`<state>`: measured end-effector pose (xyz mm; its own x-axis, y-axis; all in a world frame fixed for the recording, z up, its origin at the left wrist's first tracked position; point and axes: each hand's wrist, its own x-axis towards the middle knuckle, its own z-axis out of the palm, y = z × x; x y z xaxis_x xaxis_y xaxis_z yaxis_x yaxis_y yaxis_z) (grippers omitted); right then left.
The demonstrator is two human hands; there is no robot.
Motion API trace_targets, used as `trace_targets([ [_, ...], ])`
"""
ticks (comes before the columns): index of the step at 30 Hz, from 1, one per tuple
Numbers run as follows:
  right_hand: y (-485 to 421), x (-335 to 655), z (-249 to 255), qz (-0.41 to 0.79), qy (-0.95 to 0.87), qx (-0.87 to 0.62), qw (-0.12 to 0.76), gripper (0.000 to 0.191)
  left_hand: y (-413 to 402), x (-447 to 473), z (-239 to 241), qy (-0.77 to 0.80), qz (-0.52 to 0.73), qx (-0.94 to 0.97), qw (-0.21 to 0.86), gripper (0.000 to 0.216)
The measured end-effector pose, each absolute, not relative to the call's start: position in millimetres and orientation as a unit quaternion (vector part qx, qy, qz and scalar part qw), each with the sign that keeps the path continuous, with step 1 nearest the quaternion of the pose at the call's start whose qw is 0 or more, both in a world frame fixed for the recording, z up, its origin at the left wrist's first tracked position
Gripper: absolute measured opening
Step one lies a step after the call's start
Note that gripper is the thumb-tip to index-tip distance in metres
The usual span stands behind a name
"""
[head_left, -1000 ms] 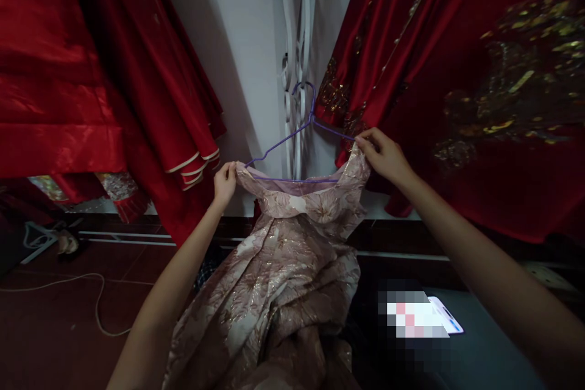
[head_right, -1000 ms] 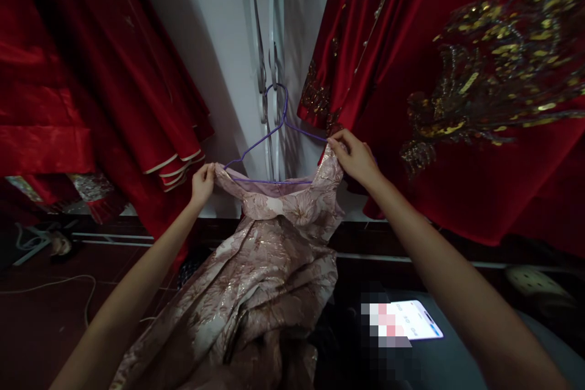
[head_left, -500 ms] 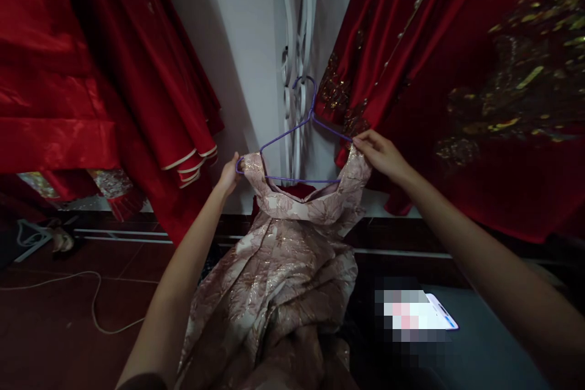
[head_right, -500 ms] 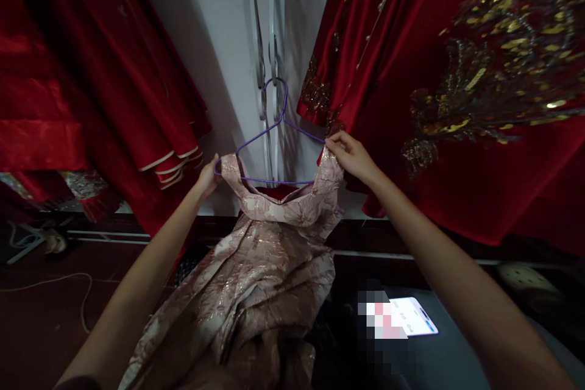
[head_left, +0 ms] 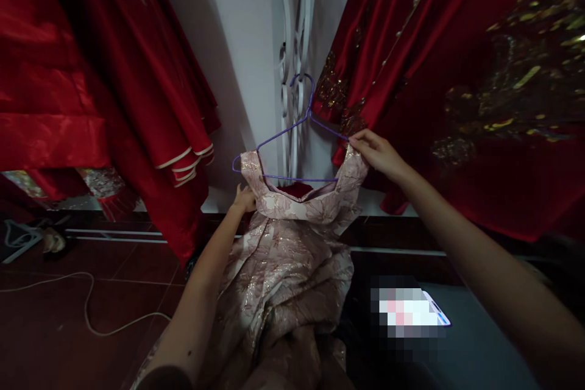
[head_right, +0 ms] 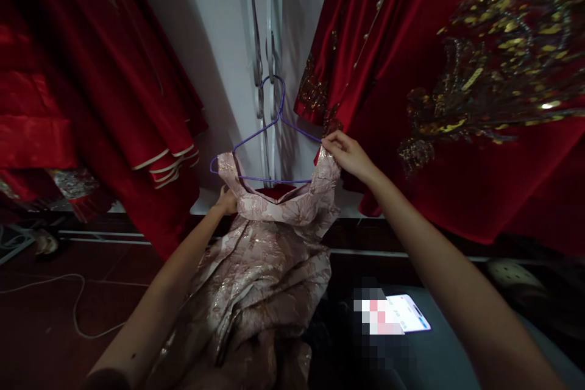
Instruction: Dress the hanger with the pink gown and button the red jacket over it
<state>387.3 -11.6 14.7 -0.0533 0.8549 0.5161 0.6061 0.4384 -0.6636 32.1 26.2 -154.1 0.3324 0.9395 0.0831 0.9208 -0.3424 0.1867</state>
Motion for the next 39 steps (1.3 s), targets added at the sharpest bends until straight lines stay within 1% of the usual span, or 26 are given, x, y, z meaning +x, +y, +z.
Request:
trace_targets([
  [2,-11.8,387.6,15.5,0.138,-0.716,-0.511,0.455,0.025,24.4,25.9,-159.7,0.585,0.076,0.806,0.047,0.042],
  [5,-11.9,388.2,17.1,0.151,-0.719,-0.503,0.456,0.025,20.3,18.1,-168.3,0.606,0.071,0.791,0.053,0.054],
  [7,-11.5,388.9,17.6,0.158,-0.718,-0.5,0.457,0.024,18.2,10.7,-169.9,0.618,0.072,0.78,0.057,0.057],
  [10,-10.2,390.1,16.8,0.158,-0.72,-0.494,0.46,0.024,17.3,-7.7,-163.5,0.643,0.078,0.761,0.047,0.05],
  [14,-7.7,390.2,13.7,0.164,-0.722,-0.488,0.462,0.026,19.1,-40.3,-147.8,0.667,0.079,0.741,0.02,0.035],
  [16,-6.8,389.7,12.4,0.161,-0.723,-0.484,0.465,0.026,19.3,-53.5,-141.6,0.664,0.084,0.743,0.02,0.036],
  [18,-6.2,389.1,11.6,0.157,-0.726,-0.48,0.467,0.026,18.5,-61.8,-135.6,0.643,0.116,0.755,0.062,0.04],
  [21,-5.1,389.1,11.1,0.161,-0.731,-0.478,0.461,0.027,15.6,-66.0,-118.8,0.591,0.232,0.746,0.203,0.044],
  [24,-3.4,390.4,11.0,0.153,-0.738,-0.473,0.456,0.032,14.6,-62.0,-84.3,0.539,0.342,0.697,0.328,0.041],
  [27,-5.2,390.8,13.0,0.119,-0.751,-0.468,0.45,0.035,20.6,-48.8,-38.3,0.507,0.368,0.69,0.362,0.034],
  [30,-17.2,386.8,18.2,0.089,-0.764,-0.467,0.437,0.035,33.4,-26.8,4.2,0.536,0.364,0.665,0.37,0.025],
  [32,-30.0,381.7,22.3,0.07,-0.771,-0.475,0.417,0.034,41.7,-9.9,25.2,0.566,0.339,0.669,0.342,0.022],
  [33,-36.5,379.0,24.1,0.059,-0.773,-0.482,0.407,0.034,44.5,-2.1,33.1,0.582,0.326,0.681,0.301,0.022],
  [36,-49.9,373.4,27.4,0.025,-0.767,-0.499,0.403,0.031,44.4,13.3,46.0,0.614,0.278,0.729,0.12,0.023],
  [39,-50.8,373.4,28.5,0.016,-0.76,-0.499,0.416,0.03,31.2,15.0,42.2,0.62,0.258,0.739,-0.05,0.023],
])
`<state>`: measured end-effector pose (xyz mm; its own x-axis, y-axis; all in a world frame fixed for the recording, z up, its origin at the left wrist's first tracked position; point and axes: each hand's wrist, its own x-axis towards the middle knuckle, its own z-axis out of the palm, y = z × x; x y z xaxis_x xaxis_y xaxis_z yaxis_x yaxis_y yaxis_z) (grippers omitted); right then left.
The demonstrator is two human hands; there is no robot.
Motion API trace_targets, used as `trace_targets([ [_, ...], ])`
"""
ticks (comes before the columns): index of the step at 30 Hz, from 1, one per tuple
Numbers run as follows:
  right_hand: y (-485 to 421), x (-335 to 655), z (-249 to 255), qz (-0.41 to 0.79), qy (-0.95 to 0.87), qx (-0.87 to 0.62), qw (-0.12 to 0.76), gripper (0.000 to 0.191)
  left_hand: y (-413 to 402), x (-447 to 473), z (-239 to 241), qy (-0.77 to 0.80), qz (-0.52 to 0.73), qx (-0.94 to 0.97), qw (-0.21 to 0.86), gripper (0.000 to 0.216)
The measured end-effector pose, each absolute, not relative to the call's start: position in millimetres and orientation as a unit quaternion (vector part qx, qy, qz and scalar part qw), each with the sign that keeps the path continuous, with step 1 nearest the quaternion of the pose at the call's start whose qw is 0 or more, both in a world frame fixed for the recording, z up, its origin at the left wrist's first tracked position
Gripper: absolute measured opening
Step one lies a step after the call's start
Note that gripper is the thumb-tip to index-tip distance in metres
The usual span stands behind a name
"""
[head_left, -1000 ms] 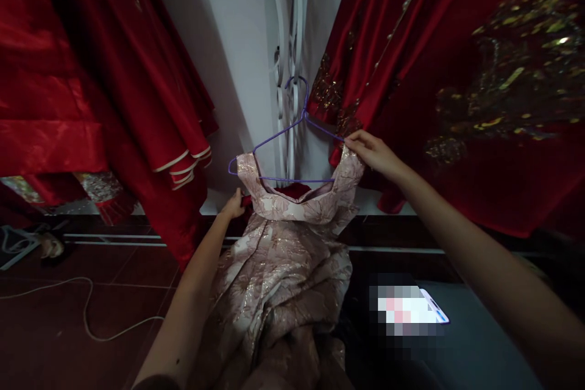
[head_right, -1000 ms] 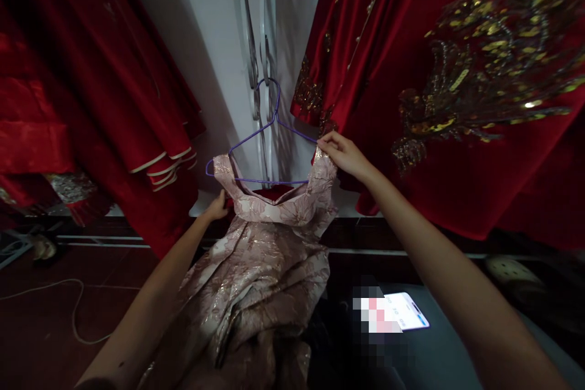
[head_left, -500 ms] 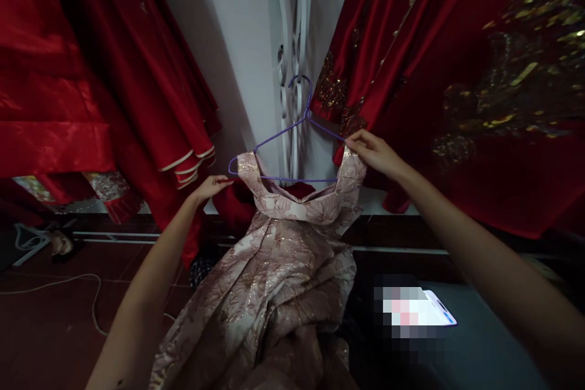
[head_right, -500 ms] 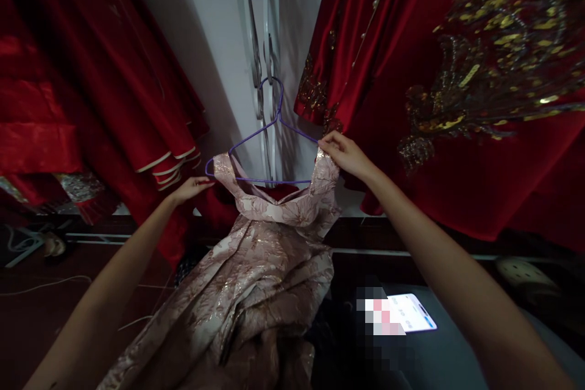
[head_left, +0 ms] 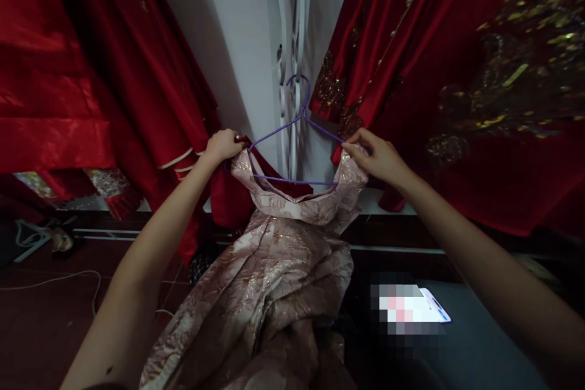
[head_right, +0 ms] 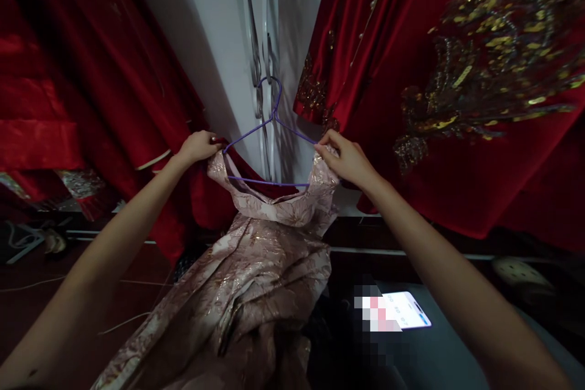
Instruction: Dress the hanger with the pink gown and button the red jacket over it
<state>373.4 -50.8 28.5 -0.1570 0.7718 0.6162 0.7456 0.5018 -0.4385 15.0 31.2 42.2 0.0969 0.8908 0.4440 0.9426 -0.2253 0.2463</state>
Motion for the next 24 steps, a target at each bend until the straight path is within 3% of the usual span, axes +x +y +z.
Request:
trace_targets([
  [2,-47.7,375.2,29.1,0.021,-0.761,-0.498,0.415,0.03,19.7,13.0,31.7,-0.627,-0.264,-0.722,0.124,0.027],
  [5,-44.3,377.6,30.6,0.021,-0.764,-0.499,0.409,0.03,9.6,12.8,13.9,-0.647,-0.253,-0.703,0.152,0.025],
  [11,-46.4,374.6,32.5,0.04,-0.776,-0.489,0.396,0.029,18.0,47.0,29.6,-0.645,-0.33,-0.689,0.026,0.031],
  [19,-37.1,382.7,31.6,0.084,-0.758,-0.493,0.418,0.039,-5.2,110.7,68.2,-0.447,-0.415,-0.791,-0.05,0.03],
  [21,-20.4,384.4,36.8,0.137,-0.752,-0.514,0.39,0.044,-5.5,101.9,70.8,-0.44,-0.388,-0.806,-0.084,0.029],
  [24,11.2,373.6,45.0,0.275,-0.761,-0.53,0.252,0.046,-1.7,81.0,76.9,-0.46,-0.306,-0.809,-0.2,0.027],
])
